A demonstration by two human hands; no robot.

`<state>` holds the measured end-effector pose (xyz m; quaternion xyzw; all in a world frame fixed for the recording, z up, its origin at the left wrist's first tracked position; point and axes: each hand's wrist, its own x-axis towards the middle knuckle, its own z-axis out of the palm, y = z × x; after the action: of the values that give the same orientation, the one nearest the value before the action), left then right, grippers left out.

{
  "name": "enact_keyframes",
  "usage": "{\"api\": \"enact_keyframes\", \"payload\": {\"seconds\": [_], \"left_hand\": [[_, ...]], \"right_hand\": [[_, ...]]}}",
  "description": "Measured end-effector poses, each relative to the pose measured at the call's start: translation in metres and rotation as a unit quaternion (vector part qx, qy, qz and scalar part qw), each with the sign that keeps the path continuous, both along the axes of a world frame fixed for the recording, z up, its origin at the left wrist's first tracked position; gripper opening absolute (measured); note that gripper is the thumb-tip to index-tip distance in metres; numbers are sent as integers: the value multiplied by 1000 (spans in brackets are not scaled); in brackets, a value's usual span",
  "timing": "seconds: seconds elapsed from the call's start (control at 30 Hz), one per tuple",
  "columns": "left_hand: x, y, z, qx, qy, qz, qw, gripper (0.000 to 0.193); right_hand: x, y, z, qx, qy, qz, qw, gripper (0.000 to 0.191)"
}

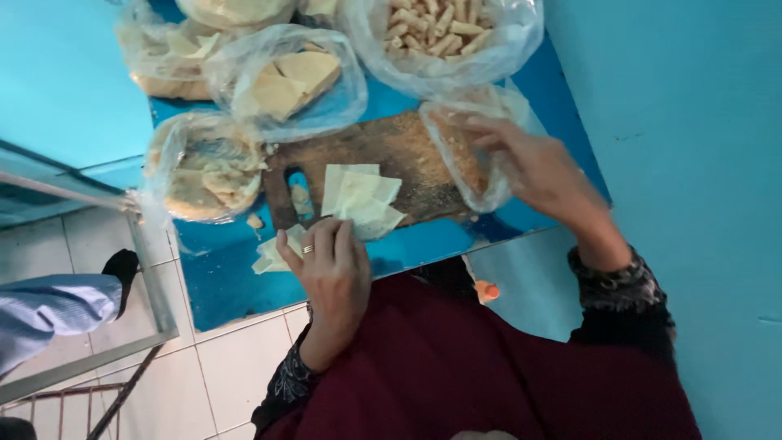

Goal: The person sits at a low blue table and pinches off pieces of soft dough, tears and shapes them by hand on a small wooden board, and places the formed pieces aside. Bags of dough and already formed dough pieces surround the board, and the person occasionally dips pieces into a bag of powder.

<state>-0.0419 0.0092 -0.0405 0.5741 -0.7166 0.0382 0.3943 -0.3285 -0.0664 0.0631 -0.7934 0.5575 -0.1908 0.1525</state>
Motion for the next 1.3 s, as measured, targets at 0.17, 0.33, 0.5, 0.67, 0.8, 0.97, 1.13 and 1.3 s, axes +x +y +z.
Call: {"api": "enact_keyframes", "payload": {"seconds": [0.17, 0.33, 0.5, 0.67, 0.8, 0.97, 1.13, 1.3], "left_hand": [[-3, 3, 1, 19, 13, 11, 1000, 28], [11, 8, 2, 3, 47, 33, 998, 28], [17, 4, 1, -15, 64, 30, 997, 24], [15, 5, -2, -5, 68, 3, 998, 23], [12, 4, -5, -3, 77, -2, 997, 25], [16, 8, -4, 2, 71, -1, 997, 25], [23, 7, -1, 18, 53, 35, 998, 24], [20, 4, 4, 31, 55, 58, 996, 22]], "right_hand": [[-3, -21, -22, -165, 96, 47, 981, 57], [-37, 3, -12, -158, -28, -174, 972, 48], [-41, 27, -27, -124, -49, -132, 982, 70], [-29, 24, -50, -210, -11, -162, 964, 59], [-27, 12, -40, -206, -86, -161, 961, 48], [-18, 5, -17, -238, -30, -95, 966, 45], [-23, 14, -3, -188, 15, -129, 974, 42], [-4, 30, -12, -201, -58, -162, 964, 38]]}}
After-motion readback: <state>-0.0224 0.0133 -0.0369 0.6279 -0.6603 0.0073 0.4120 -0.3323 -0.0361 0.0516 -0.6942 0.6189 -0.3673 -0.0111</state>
